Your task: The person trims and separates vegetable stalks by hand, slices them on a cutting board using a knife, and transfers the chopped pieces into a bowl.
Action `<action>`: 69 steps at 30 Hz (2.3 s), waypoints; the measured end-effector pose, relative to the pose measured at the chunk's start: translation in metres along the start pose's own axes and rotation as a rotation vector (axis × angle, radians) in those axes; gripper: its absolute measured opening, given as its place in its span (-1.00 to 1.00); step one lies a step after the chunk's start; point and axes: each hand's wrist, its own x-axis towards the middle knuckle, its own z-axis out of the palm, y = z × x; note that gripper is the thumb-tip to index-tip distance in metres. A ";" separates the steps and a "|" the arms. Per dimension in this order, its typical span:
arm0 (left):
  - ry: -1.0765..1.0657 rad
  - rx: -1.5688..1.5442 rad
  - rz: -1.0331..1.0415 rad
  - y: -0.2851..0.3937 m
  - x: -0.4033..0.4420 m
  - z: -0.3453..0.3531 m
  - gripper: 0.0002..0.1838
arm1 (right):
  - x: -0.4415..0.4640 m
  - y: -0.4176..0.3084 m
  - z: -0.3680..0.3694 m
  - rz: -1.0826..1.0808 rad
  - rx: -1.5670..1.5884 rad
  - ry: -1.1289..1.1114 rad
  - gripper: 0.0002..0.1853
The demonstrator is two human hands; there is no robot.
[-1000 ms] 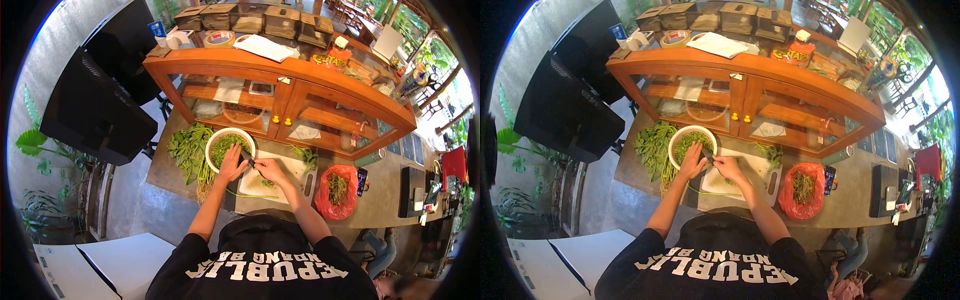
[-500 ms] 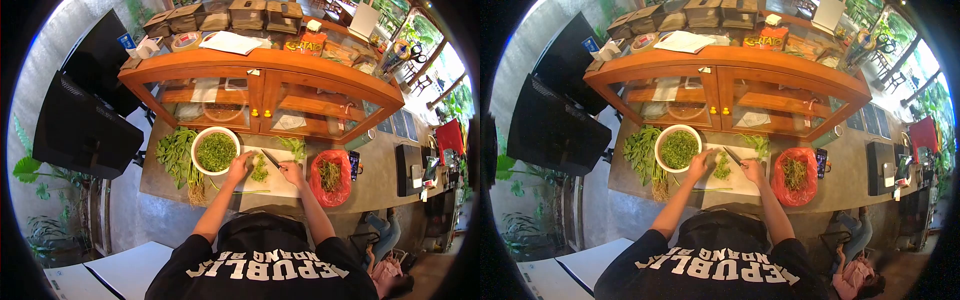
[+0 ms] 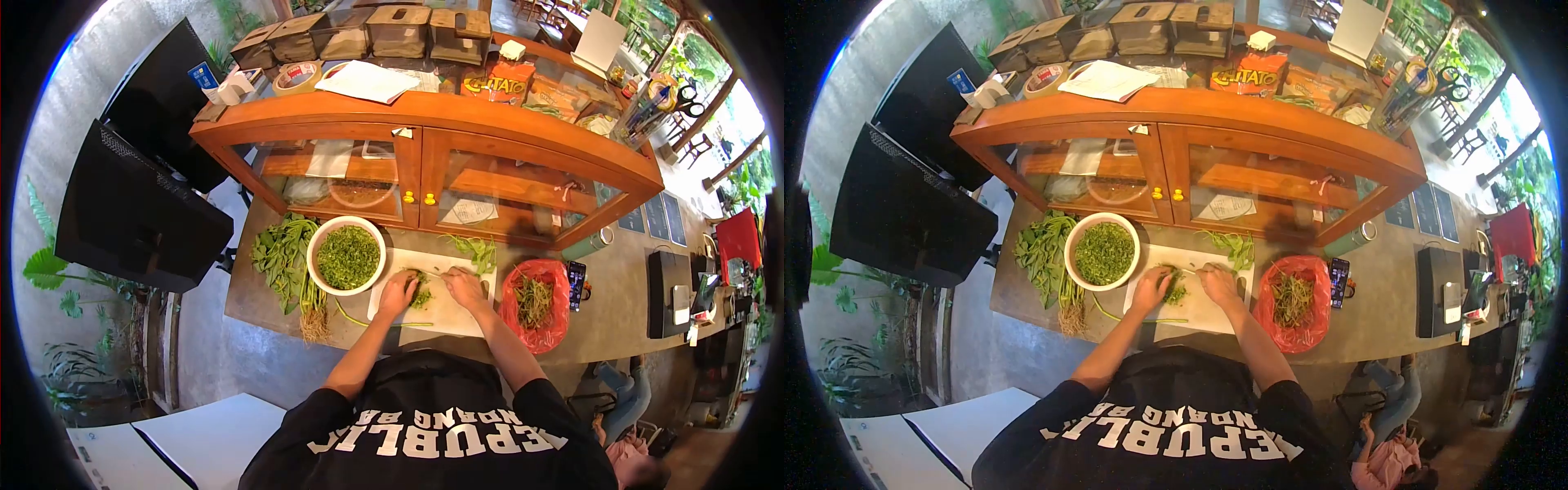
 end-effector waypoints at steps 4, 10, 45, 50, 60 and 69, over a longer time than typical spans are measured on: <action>-0.013 0.101 -0.065 -0.003 -0.006 -0.012 -0.61 | -0.018 0.005 -0.002 -0.153 0.019 0.006 -0.72; -0.244 0.301 -0.159 -0.027 -0.009 -0.011 -0.17 | -0.010 0.003 -0.004 -0.084 0.056 0.024 -0.73; -0.184 0.193 0.029 -0.017 -0.061 -0.026 -0.14 | -0.072 -0.011 0.004 -0.085 -0.119 0.153 -0.76; -0.216 0.261 -0.123 -0.027 -0.057 -0.037 -0.07 | -0.097 -0.013 -0.009 0.110 0.077 0.215 -0.72; -0.401 0.247 -0.019 -0.019 -0.054 -0.020 -0.02 | -0.126 -0.008 0.016 0.510 0.030 0.143 -0.75; -0.453 0.169 0.047 0.002 -0.053 0.006 -0.02 | -0.126 -0.049 0.030 0.350 0.005 0.266 -0.77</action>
